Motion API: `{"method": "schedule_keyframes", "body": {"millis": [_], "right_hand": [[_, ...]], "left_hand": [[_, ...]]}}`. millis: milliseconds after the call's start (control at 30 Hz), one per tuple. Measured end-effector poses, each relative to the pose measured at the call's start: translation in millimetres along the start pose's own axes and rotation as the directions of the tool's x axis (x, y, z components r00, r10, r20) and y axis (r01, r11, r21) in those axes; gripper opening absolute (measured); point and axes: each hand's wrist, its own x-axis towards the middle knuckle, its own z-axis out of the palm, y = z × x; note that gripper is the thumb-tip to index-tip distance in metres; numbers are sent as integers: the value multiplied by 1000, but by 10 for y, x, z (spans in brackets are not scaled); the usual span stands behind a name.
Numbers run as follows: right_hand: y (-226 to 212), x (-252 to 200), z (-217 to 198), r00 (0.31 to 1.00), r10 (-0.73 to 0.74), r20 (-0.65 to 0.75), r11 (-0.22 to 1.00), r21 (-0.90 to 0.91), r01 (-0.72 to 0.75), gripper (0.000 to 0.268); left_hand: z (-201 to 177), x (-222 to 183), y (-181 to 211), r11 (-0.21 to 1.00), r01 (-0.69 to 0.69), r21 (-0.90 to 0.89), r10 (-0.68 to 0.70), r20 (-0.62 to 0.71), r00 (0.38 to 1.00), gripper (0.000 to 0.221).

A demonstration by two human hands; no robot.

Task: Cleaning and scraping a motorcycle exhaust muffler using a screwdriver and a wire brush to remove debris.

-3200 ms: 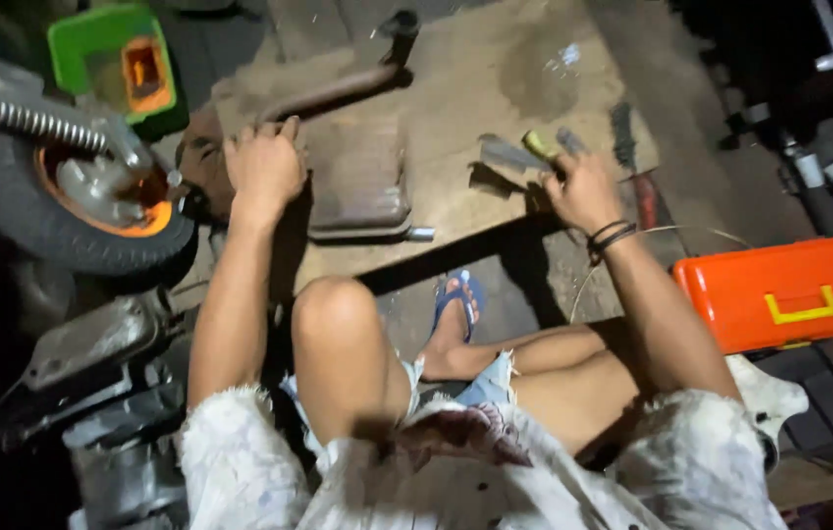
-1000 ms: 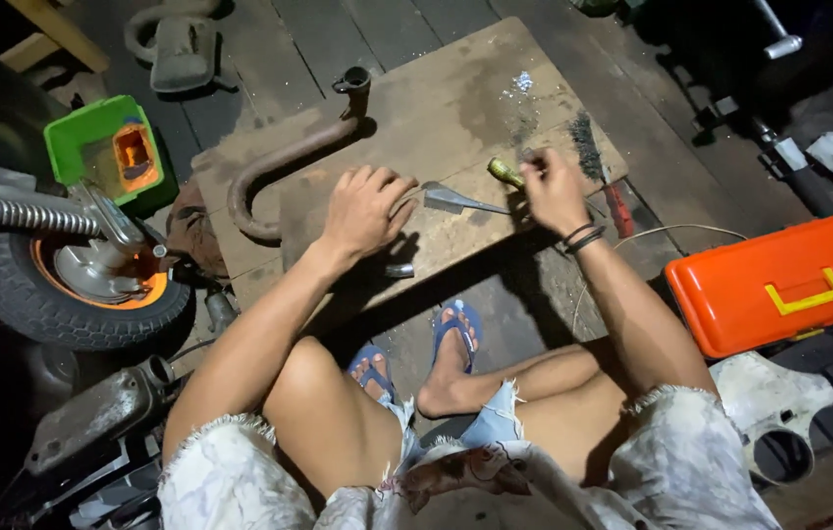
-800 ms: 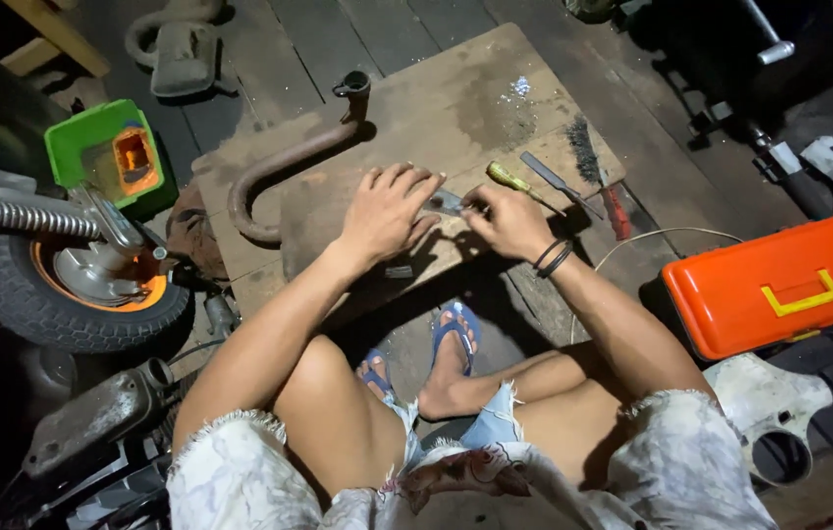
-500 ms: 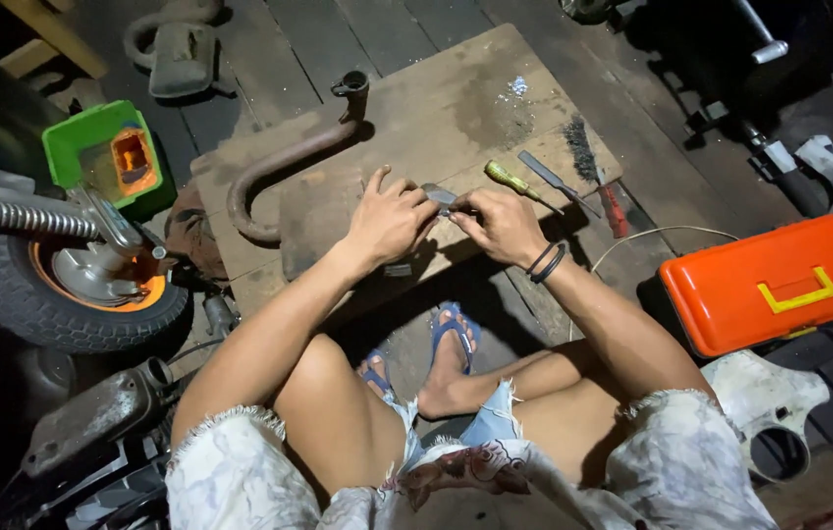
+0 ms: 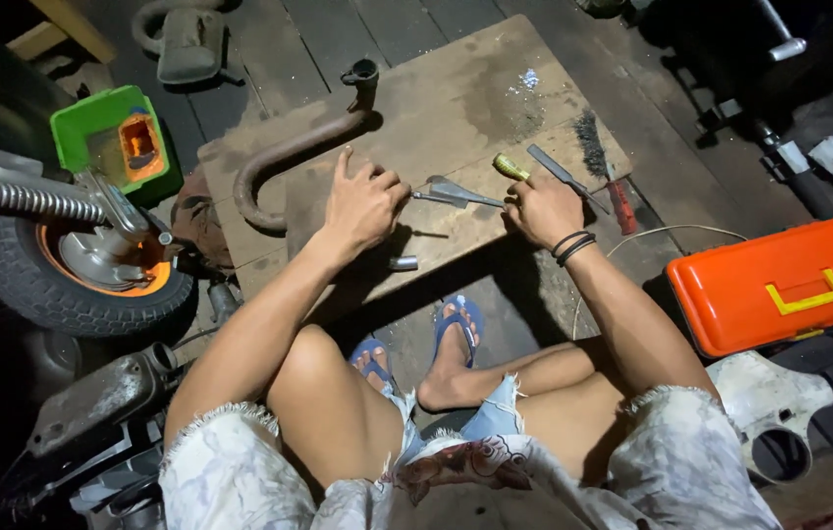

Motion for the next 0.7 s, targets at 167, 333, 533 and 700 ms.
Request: {"method": "schedule_keyframes", "body": {"millis": [167, 333, 533, 700], "right_hand": [[88, 18, 483, 995, 51, 88, 999, -11, -50, 40], [124, 37, 559, 998, 49, 42, 998, -31, -48, 40], [100, -15, 346, 1000, -3, -8, 998, 62, 4, 37], [329, 2, 175, 990, 55, -129, 932, 362, -4, 15]], "left_hand": [[-91, -14, -9, 1000, 17, 3, -17, 50, 999, 22], [-194, 25, -9, 1000, 18, -10, -17, 72, 997, 23], [-162, 26, 48, 1000, -8, -30, 7, -18, 1000, 20], [-120, 63, 96, 999, -16, -38, 15, -16, 1000, 18]]}}
